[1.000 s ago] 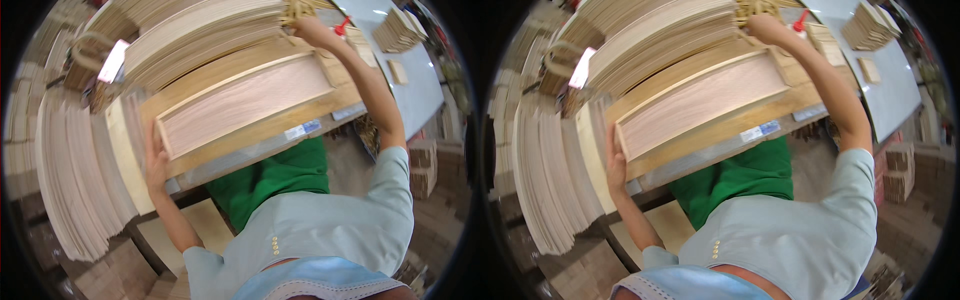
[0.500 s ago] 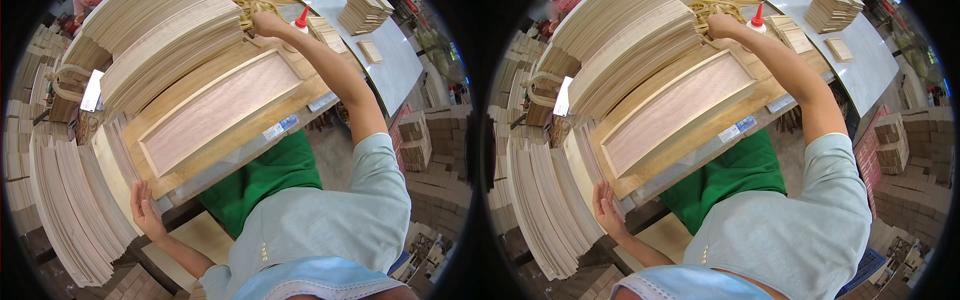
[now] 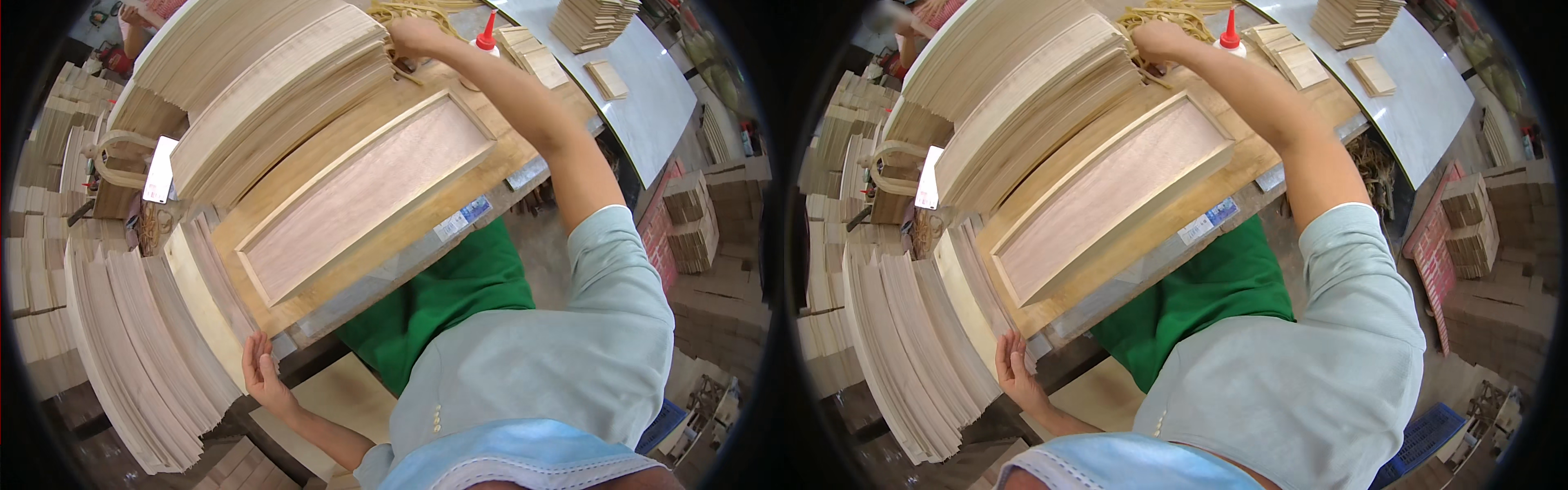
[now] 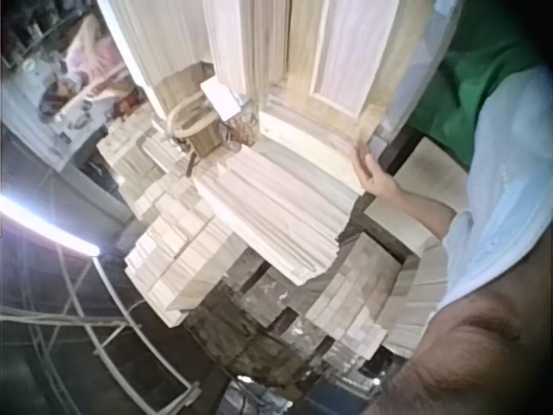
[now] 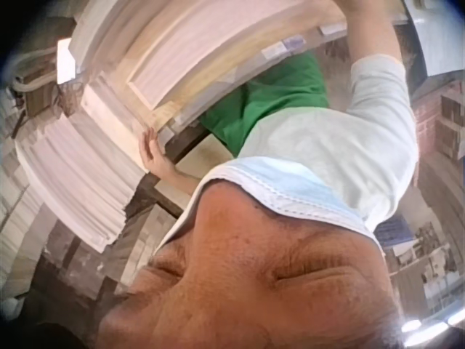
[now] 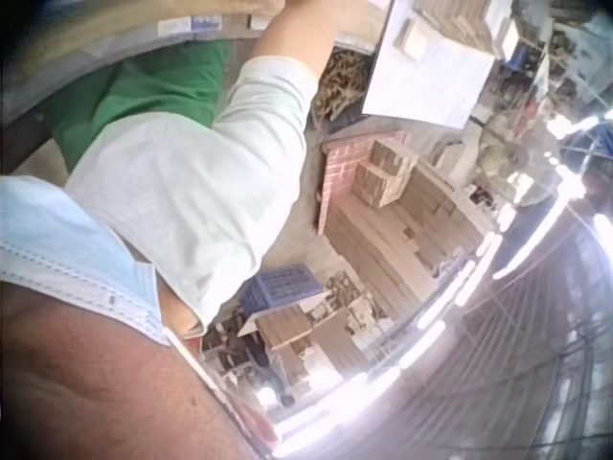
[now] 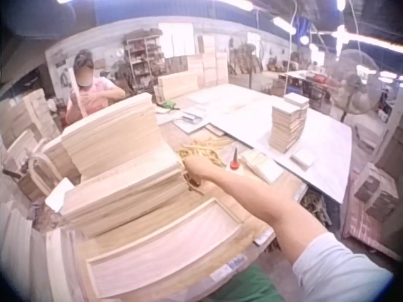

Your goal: Applying glue and assembling wooden planks into a box structure.

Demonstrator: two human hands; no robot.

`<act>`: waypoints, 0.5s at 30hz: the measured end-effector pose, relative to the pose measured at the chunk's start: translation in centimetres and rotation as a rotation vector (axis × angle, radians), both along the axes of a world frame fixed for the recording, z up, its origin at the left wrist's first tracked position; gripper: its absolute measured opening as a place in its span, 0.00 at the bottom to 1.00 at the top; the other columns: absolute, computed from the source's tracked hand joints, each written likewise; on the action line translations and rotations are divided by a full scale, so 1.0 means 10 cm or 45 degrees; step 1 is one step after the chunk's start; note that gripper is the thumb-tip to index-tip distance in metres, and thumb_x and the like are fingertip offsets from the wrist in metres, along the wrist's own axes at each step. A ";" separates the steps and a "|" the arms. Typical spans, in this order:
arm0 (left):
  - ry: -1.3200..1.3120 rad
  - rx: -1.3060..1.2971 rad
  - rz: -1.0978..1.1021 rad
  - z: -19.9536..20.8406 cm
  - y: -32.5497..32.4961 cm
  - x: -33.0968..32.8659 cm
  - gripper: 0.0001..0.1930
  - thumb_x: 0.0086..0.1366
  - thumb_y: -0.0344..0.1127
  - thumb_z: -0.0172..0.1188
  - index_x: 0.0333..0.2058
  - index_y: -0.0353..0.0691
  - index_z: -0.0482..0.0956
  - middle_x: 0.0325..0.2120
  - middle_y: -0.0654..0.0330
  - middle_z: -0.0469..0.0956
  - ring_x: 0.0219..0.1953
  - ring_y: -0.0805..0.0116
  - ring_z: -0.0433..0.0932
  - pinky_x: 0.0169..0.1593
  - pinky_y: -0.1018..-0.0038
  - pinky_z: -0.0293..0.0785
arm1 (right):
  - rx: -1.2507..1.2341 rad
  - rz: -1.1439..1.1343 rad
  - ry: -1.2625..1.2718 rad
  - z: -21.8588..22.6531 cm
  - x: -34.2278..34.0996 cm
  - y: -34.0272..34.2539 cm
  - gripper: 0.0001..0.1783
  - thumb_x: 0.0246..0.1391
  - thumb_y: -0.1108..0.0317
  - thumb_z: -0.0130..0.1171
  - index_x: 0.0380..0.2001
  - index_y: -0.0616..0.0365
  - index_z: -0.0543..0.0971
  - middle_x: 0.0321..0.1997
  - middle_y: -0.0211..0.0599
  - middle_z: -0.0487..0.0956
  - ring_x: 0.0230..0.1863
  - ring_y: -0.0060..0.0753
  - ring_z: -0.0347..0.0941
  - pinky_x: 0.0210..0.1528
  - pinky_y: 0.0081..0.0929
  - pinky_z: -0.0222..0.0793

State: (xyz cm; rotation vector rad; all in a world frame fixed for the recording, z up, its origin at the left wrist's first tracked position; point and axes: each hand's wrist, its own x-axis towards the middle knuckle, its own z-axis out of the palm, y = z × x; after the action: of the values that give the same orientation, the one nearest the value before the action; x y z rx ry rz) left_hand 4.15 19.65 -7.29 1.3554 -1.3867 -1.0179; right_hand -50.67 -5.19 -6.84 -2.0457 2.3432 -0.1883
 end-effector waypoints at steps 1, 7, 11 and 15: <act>0.009 0.013 0.017 0.00 0.01 0.01 0.18 0.69 0.27 0.47 0.57 0.29 0.66 0.54 0.47 0.71 0.56 0.57 0.72 0.59 0.62 0.67 | -0.046 -0.045 -0.033 0.07 -0.05 -0.02 0.13 0.50 0.66 0.53 0.33 0.62 0.81 0.38 0.52 0.81 0.42 0.50 0.79 0.42 0.44 0.74; 0.055 0.018 0.031 0.01 -0.07 -0.12 0.18 0.66 0.26 0.50 0.55 0.28 0.69 0.50 0.48 0.74 0.54 0.59 0.74 0.59 0.63 0.68 | -0.180 -0.179 -0.252 0.08 -0.24 -0.27 0.18 0.48 0.67 0.55 0.44 0.64 0.75 0.44 0.57 0.78 0.44 0.48 0.77 0.43 0.41 0.73; 0.044 0.013 -0.039 0.02 -0.07 -0.22 0.18 0.66 0.26 0.51 0.54 0.28 0.69 0.50 0.48 0.75 0.53 0.58 0.74 0.59 0.63 0.67 | -0.102 -0.183 -0.220 -0.15 -0.33 -0.51 0.15 0.50 0.67 0.53 0.39 0.63 0.80 0.41 0.53 0.80 0.46 0.50 0.77 0.45 0.44 0.73; -0.005 0.003 0.013 0.01 0.06 -0.14 0.17 0.68 0.25 0.48 0.55 0.28 0.68 0.51 0.47 0.73 0.53 0.57 0.74 0.58 0.63 0.69 | -0.262 -0.312 -0.166 -0.09 -0.32 -0.49 0.17 0.53 0.67 0.54 0.45 0.61 0.79 0.38 0.47 0.82 0.38 0.45 0.80 0.41 0.38 0.75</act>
State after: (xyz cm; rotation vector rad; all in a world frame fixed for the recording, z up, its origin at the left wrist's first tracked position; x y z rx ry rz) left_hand 2.79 20.29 -7.16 1.3654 -1.3808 -1.0108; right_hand -53.84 -10.08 -7.75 -1.7497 2.5781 -0.5722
